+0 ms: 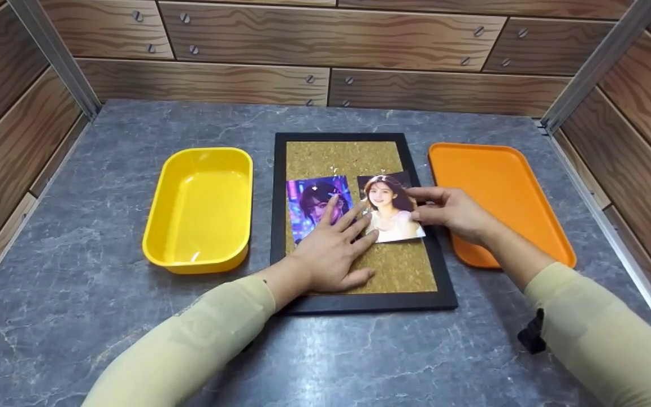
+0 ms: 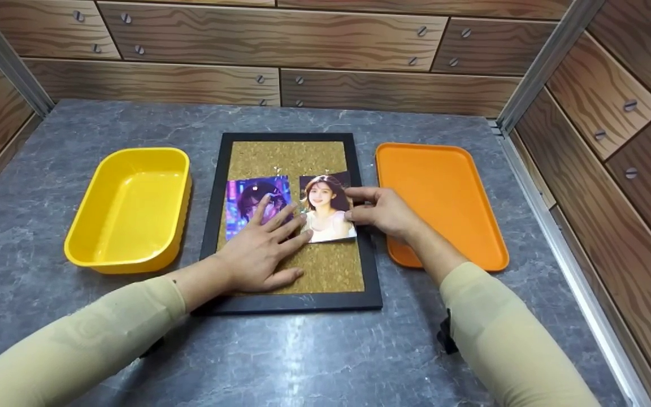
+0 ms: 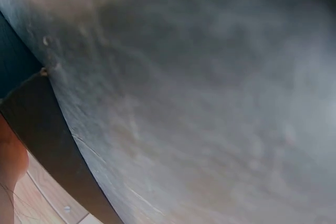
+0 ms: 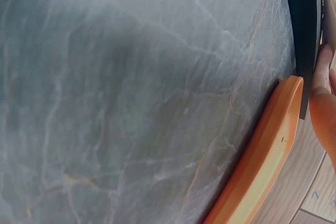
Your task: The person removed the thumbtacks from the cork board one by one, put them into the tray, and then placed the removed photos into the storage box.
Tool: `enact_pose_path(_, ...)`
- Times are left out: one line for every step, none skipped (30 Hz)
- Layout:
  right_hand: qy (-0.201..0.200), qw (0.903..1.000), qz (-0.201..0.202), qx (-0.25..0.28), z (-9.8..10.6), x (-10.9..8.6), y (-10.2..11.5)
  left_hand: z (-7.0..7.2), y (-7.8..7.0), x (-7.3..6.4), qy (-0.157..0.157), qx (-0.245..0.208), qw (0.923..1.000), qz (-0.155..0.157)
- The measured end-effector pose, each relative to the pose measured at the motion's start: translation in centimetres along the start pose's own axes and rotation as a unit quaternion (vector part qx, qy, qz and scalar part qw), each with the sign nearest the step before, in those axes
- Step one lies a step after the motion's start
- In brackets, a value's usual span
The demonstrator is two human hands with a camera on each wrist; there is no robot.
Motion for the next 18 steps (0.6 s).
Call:
enact_pose_path(0.000,1.0000,0.000,0.002,0.0,0.0,0.0,0.0,0.0,0.0,-0.001,0.003,1.0000,0.001)
enact_pose_path(-0.001,1.0000,0.001,0.005,-0.1,0.0,0.0,0.1,-0.1,-0.1,-0.003,0.007,1.0000,0.001)
enact_pose_path(-0.001,1.0000,0.001,0.006,-0.1,-0.1,0.0,0.2,-0.1,-0.1,-0.006,0.012,0.9999,0.002)
enact_pose_path(-0.001,1.0000,0.002,0.006,-0.1,-0.1,0.1,0.3,-0.2,-0.1,-0.008,0.018,0.9998,0.003)
enact_pose_path(-0.001,1.0000,0.003,0.007,-0.1,-0.1,0.1,0.3,-0.2,-0.1,-0.008,0.023,0.9997,0.005)
enact_pose_path(-0.002,1.0000,0.004,0.008,-0.1,-0.2,0.1,0.4,-0.3,-0.1,-0.007,0.031,0.9995,0.007)
enact_pose_path(-0.003,1.0000,0.004,0.007,-0.2,-0.2,0.1,0.5,-0.4,-0.1,-0.005,0.038,0.9992,0.009)
enact_pose_path(-0.004,1.0000,0.004,0.006,-0.2,-0.2,0.1,0.6,-0.4,-0.1,-0.005,0.045,0.9989,0.011)
enact_pose_path(-0.005,1.0000,0.004,0.006,-0.2,-0.3,0.1,0.7,-0.5,-0.1,-0.004,0.052,0.9985,0.013)
enact_pose_path(-0.007,1.0000,0.004,0.006,-0.2,-0.3,0.2,0.8,-0.6,-0.1,-0.002,0.059,0.9981,0.015)
enact_pose_path(-0.009,0.9999,0.004,0.008,-0.2,-0.3,0.2,0.8,-0.6,-0.1,-0.003,0.066,0.9977,0.017)
enact_pose_path(-0.011,0.9999,0.006,0.010,-0.3,-0.3,0.2,0.9,-0.7,-0.1,-0.005,0.073,0.9971,0.018)
enact_pose_path(-0.012,0.9998,0.008,0.012,-0.3,-0.3,0.2,1.0,-0.7,-0.1,-0.008,0.080,0.9966,0.021)
enact_pose_path(-0.015,0.9997,0.010,0.015,-0.3,-0.3,0.2,1.1,-0.7,-0.1,-0.010,0.085,0.9961,0.022)
enact_pose_path(-0.017,0.9996,0.013,0.017,-0.3,-0.3,0.2,1.2,-0.7,-0.1,-0.011,0.090,0.9956,0.025)
enact_pose_path(-0.020,0.9995,0.015,0.020,-0.3,-0.3,0.3,1.3,-0.7,-0.2,-0.011,0.093,0.9952,0.027)
enact_pose_path(-0.021,0.9994,0.018,0.022,-0.3,-0.3,0.3,1.4,-0.7,-0.3,-0.011,0.096,0.9949,0.029)
enact_pose_path(-0.024,0.9992,0.019,0.024,-0.3,-0.3,0.3,1.5,-0.7,-0.3,-0.010,0.097,0.9948,0.030)
Point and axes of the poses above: each hand's wrist, its own x-axis towards the middle knuckle, its own z-axis out of the back of the hand, y = z × x, the point moved 2 cm from there along x, towards the middle knuckle, and after that the axes turned 13 degrees about y, right-handed, at the moved point
